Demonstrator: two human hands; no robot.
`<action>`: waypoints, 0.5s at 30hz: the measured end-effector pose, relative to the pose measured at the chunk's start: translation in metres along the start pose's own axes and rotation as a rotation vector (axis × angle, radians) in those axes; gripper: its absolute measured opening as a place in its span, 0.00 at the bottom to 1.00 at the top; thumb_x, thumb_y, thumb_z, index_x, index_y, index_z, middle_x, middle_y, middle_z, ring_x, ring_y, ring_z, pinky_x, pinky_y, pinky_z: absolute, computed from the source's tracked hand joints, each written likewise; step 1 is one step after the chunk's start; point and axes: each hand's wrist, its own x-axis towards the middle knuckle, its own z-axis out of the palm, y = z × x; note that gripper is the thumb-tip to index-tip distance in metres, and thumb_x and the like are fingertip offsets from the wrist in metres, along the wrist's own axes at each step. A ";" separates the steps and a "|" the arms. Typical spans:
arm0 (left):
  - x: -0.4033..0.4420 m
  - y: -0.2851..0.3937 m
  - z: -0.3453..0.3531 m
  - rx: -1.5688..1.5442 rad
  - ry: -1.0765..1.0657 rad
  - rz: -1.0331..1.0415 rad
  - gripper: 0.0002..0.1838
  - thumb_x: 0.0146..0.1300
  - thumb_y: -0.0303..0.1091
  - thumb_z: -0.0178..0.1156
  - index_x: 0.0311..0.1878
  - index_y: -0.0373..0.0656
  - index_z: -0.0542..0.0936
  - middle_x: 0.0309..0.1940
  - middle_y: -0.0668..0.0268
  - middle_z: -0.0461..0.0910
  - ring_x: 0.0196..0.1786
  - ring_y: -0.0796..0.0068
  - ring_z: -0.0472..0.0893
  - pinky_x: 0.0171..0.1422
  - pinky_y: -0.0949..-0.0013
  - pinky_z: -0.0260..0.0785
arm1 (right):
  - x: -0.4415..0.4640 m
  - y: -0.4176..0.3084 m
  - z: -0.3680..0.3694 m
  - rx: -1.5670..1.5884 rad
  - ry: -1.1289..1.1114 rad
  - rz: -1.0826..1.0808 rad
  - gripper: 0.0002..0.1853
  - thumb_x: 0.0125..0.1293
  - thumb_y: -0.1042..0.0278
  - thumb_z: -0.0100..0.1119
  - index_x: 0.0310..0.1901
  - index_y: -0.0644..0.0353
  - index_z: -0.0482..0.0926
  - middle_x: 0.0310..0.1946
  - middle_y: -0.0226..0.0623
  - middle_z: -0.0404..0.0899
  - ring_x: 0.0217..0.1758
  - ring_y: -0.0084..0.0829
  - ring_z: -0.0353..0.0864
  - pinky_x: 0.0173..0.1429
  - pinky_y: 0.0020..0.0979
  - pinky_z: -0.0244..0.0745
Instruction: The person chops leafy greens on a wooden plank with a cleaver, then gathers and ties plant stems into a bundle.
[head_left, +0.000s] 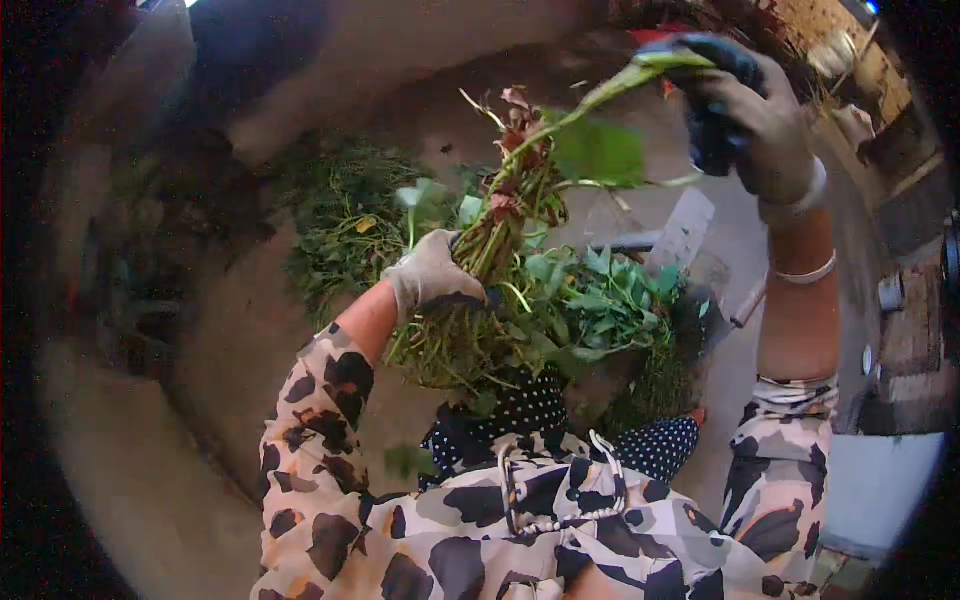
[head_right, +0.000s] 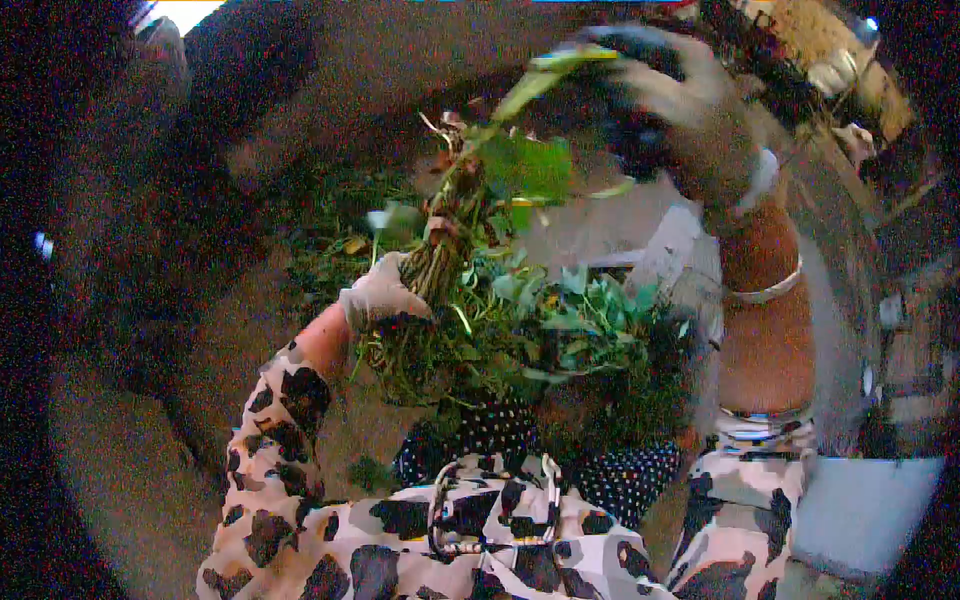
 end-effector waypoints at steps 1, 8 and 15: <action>-0.001 -0.002 0.000 -0.005 0.012 0.001 0.28 0.29 0.35 0.73 0.39 0.36 0.77 0.30 0.64 0.80 0.31 0.75 0.78 0.38 0.71 0.71 | -0.004 -0.001 -0.004 -0.002 -0.009 -0.009 0.14 0.59 0.61 0.49 0.39 0.60 0.78 0.21 0.25 0.74 0.17 0.16 0.67 0.20 0.21 0.62; 0.024 -0.044 0.019 0.151 0.283 -0.040 0.34 0.30 0.47 0.71 0.41 0.33 0.77 0.37 0.52 0.79 0.41 0.59 0.78 0.48 0.64 0.70 | -0.088 -0.025 0.009 -0.772 -0.096 -0.175 0.15 0.53 0.65 0.58 0.42 0.61 0.77 0.24 0.38 0.76 0.22 0.35 0.74 0.30 0.31 0.68; 0.039 -0.107 -0.011 -0.454 0.378 -0.128 0.31 0.34 0.34 0.72 0.45 0.34 0.73 0.35 0.60 0.78 0.31 0.73 0.78 0.38 0.73 0.72 | -0.168 -0.013 -0.020 -0.872 -0.186 0.192 0.17 0.53 0.62 0.56 0.44 0.59 0.76 0.23 0.41 0.74 0.27 0.43 0.73 0.37 0.37 0.68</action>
